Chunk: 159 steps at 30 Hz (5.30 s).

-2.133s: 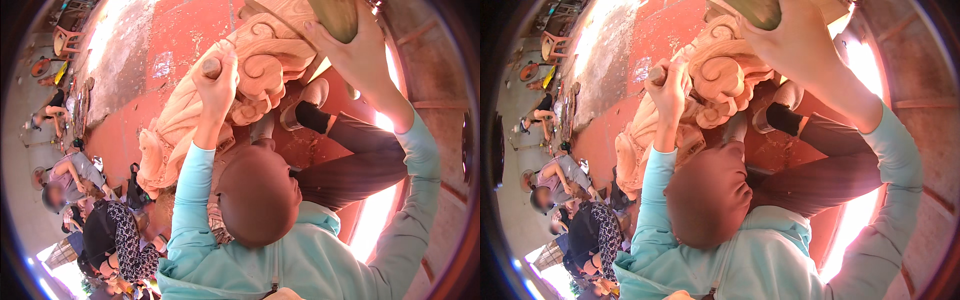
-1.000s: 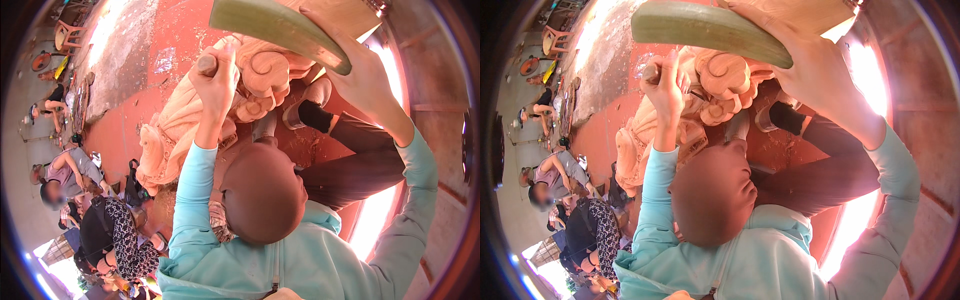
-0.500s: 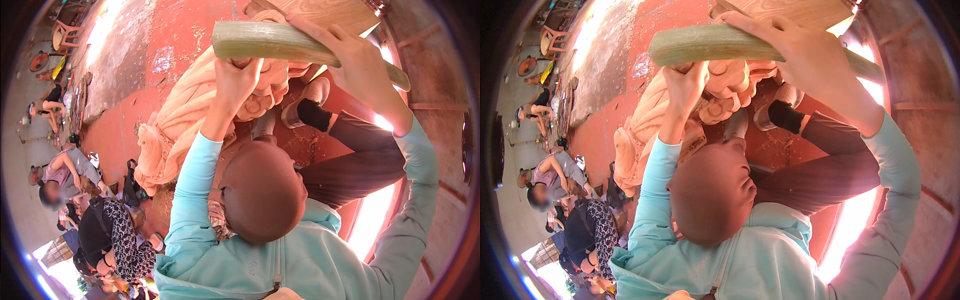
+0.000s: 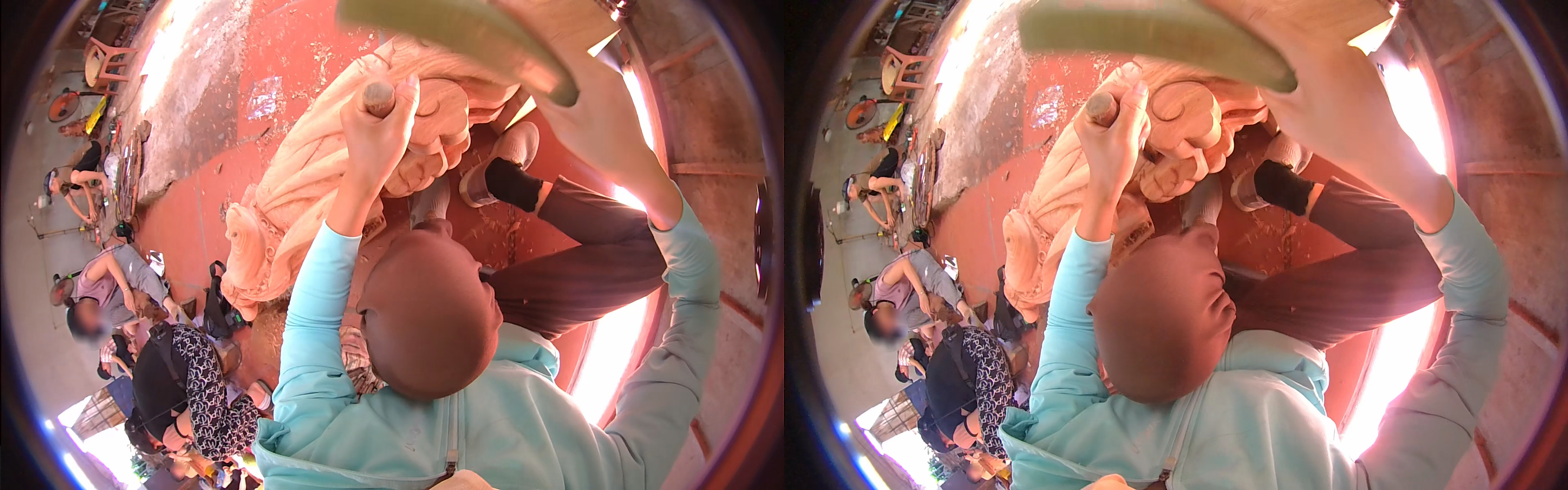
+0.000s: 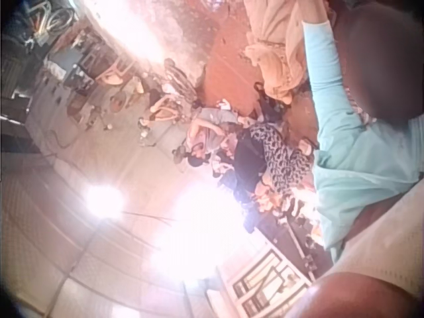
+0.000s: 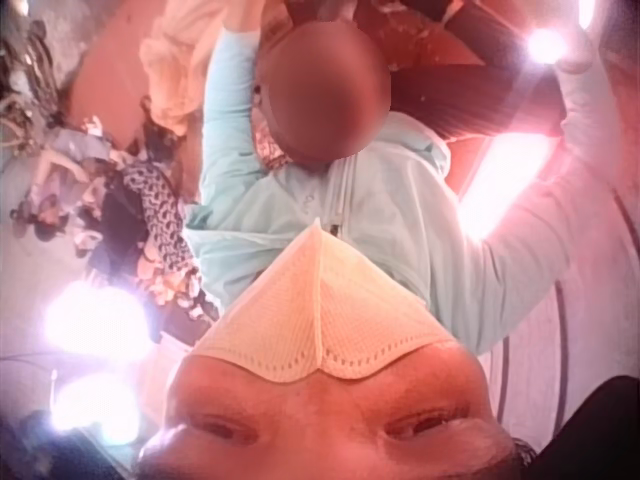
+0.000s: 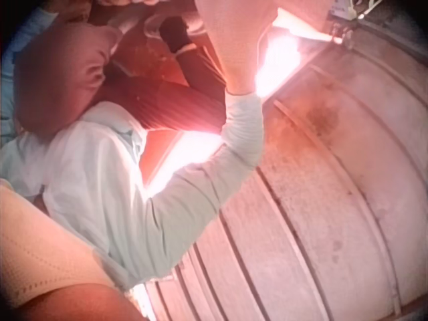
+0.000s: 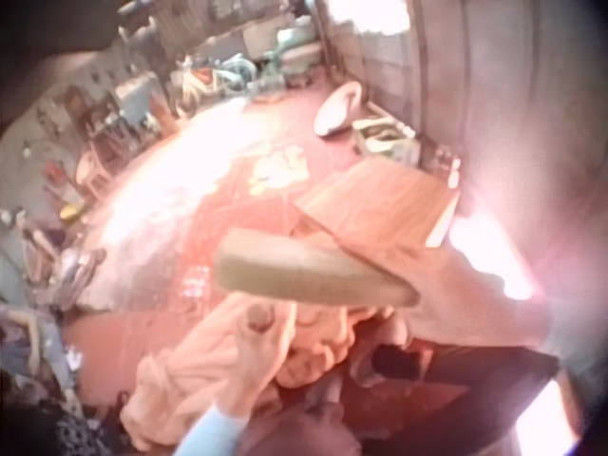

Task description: The person sits on the floor and carves a large wooden sculpture using a chisel and a mallet. They repeatedly strike the chisel to shape the wood, focusing on the details of the figure's clothing and head.

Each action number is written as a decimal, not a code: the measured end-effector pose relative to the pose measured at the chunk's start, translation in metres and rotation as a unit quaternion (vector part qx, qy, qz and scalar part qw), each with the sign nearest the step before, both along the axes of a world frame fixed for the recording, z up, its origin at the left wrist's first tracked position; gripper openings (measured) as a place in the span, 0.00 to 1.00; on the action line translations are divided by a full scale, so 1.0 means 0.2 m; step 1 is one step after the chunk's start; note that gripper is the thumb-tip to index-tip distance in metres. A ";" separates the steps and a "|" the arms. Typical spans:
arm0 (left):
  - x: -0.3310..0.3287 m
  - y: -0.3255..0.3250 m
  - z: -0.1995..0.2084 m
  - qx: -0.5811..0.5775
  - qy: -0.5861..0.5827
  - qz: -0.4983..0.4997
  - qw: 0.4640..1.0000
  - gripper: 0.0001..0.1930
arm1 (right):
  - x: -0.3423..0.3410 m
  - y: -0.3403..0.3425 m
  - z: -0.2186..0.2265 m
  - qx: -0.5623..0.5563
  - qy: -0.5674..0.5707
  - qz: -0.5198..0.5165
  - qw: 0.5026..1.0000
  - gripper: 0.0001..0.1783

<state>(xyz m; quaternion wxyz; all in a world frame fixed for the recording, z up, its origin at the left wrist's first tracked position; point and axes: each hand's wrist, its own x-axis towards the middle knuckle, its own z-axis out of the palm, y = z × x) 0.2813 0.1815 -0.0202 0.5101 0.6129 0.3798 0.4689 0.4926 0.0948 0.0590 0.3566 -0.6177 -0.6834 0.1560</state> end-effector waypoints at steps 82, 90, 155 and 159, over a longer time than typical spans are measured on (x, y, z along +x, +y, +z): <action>-0.02 0.00 0.14 0.101 -0.115 0.054 0.987 0.16 | 0.03 0.01 -0.09 0.006 0.006 -0.025 1.000 0.40; -0.06 0.08 0.13 0.084 -0.125 0.057 0.987 0.16 | 0.04 0.05 -0.07 0.025 0.009 -0.009 1.000 0.39; -0.04 0.09 0.13 0.066 -0.072 0.044 0.994 0.16 | 0.01 0.10 0.06 0.072 -0.045 0.039 0.996 0.38; -0.01 0.14 0.12 0.050 -0.049 0.045 0.997 0.16 | 0.03 0.12 0.07 0.065 -0.051 0.048 0.995 0.37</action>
